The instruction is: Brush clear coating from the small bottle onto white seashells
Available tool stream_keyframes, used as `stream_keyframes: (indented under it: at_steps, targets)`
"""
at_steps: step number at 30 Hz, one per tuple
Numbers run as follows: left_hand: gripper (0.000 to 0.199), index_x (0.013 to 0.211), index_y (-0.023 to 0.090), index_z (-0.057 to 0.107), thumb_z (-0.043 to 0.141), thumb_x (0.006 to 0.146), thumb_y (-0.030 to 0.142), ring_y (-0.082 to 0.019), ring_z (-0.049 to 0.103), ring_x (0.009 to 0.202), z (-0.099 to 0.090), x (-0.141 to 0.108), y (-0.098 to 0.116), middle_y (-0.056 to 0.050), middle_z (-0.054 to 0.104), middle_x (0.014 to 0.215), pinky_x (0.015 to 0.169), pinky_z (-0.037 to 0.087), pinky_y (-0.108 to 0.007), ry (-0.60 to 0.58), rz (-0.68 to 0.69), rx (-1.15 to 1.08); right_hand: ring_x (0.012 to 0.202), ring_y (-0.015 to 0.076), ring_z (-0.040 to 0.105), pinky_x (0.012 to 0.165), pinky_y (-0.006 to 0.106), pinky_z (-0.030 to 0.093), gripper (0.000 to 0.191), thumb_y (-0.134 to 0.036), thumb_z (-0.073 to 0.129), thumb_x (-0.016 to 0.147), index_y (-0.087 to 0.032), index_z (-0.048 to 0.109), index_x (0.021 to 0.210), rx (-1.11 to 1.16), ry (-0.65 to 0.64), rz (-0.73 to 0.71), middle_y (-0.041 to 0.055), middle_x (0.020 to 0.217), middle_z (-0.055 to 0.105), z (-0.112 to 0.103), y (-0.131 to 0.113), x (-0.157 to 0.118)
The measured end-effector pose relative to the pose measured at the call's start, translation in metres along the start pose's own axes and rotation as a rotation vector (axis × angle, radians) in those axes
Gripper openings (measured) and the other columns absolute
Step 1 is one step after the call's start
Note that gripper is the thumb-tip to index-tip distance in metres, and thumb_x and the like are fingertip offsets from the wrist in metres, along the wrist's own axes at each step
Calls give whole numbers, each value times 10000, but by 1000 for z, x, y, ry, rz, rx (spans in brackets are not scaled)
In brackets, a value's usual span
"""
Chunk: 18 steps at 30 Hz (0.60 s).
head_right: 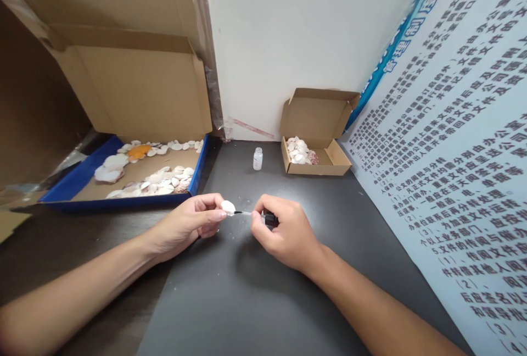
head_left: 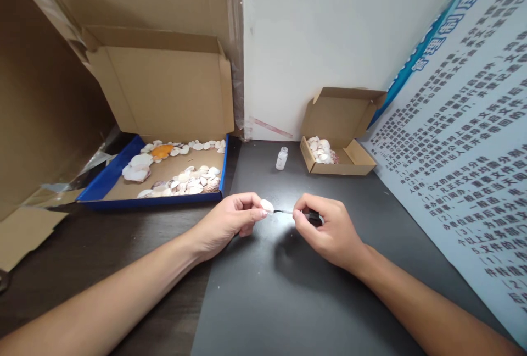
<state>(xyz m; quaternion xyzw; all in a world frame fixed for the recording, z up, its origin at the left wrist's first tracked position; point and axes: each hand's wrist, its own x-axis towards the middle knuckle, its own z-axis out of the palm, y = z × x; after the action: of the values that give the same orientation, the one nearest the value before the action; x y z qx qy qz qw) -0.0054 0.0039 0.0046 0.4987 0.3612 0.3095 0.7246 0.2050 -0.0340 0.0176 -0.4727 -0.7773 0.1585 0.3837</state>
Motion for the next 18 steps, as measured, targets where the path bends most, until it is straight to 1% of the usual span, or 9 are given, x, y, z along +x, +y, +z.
stream_keyframes:
  at_steps: [5, 9, 12, 15, 18]
  targets:
    - [282, 763, 151, 582, 760, 746, 370, -50, 318, 504, -2, 1, -1, 70, 417, 612, 502, 225, -224, -25, -1, 11, 509, 95, 440, 507, 214, 349, 163, -156, 516, 835, -188, 539, 677, 46, -46, -30, -33, 577, 536, 1, -1, -1]
    - [270, 767, 157, 587, 756, 750, 367, -54, 313, 500, -2, 1, -1, 68, 423, 609, 494, 222, -227, -41, -1, 17, 512, 98, 446, 511, 219, 349, 179, -164, 519, 844, -191, 531, 667, 1, -2, 22, -36, 569, 521, 1, 1, 1]
    - [261, 781, 157, 590, 748, 757, 364, -53, 306, 499, -2, 1, -1, 71, 410, 599, 498, 214, -226, -47, -3, 9, 515, 103, 452, 511, 223, 350, 188, -171, 517, 847, -193, 524, 660, 7, 12, 16, -32, 568, 518, 0, 2, 0]
    - [262, 786, 158, 592, 746, 752, 367, -53, 299, 499, -1, 1, -1, 72, 399, 601, 501, 213, -227, -47, 0, 5, 519, 105, 459, 512, 223, 361, 171, -172, 515, 850, -194, 541, 682, 52, -38, -25, -26, 589, 548, 1, 1, -1]
    - [266, 797, 159, 598, 746, 749, 375, -53, 302, 499, -2, 1, -1, 70, 404, 608, 501, 220, -227, -50, 3, 12, 519, 103, 462, 514, 220, 362, 162, -172, 524, 851, -192, 551, 693, 44, -54, -11, -26, 595, 558, 3, 1, 0]
